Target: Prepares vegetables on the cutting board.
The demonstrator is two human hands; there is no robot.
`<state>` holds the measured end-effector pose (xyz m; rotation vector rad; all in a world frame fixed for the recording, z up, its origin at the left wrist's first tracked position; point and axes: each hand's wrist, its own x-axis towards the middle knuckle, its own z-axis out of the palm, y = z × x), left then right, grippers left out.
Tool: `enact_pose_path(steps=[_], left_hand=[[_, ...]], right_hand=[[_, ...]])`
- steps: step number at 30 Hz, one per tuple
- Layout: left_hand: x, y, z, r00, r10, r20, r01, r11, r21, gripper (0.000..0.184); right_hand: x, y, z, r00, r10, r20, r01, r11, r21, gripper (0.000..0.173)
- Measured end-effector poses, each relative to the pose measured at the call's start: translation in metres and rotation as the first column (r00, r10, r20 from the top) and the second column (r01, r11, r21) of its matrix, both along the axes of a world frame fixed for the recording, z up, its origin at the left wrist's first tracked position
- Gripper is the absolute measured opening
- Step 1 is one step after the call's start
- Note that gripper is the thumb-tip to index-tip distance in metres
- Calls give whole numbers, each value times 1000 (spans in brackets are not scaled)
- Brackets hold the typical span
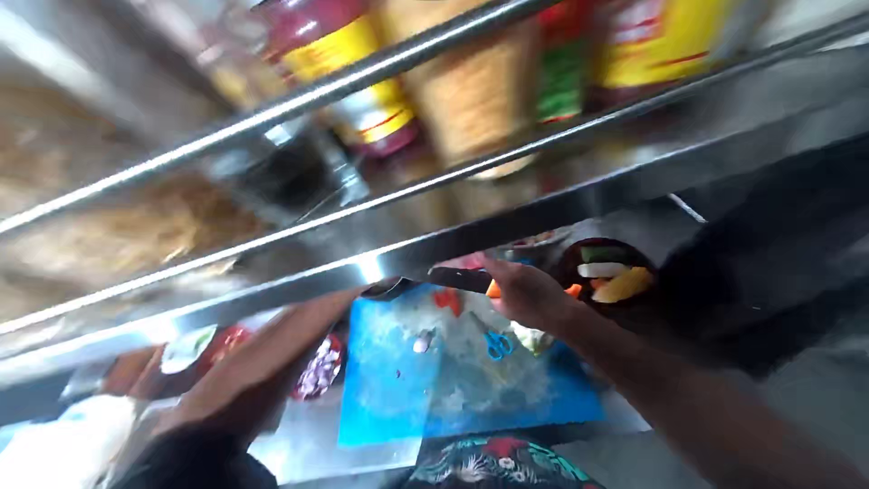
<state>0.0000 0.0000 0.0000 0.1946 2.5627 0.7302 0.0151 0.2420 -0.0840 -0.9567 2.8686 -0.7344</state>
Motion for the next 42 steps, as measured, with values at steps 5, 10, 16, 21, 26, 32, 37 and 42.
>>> enact_pose_path(steps=[5,10,16,21,26,32,37,42], left_hand=[[73,-138,-16,997,-2,-83,2,1000,-4,25],[146,-229,-27,964,181,-196,-172,983,64,15],[201,-303,-78,882,451,-136,-467,874,-134,32],[209,-331,-170,916,399,-40,-397,889,-227,40],[211,-312,-188,782,617,83,-621,763,181,46],[227,-203,-228,815,483,320,-579,665,472,40],[241,-161,-251,904,422,59,-418,852,315,38],[257,-189,-258,930,320,-183,-309,947,86,38]], right_hand=[[44,-109,42,979,139,150,-159,979,131,104],[87,-186,51,961,224,160,-249,955,161,103],[109,-192,10,942,159,294,-223,954,199,99],[141,-152,-34,777,-83,624,-77,971,224,76],[201,-130,-69,512,-135,848,125,989,82,56],[232,-143,-115,510,-230,829,130,973,191,35],[233,-148,-115,613,-342,713,218,940,263,38],[230,-167,-105,467,-383,797,224,923,312,47]])
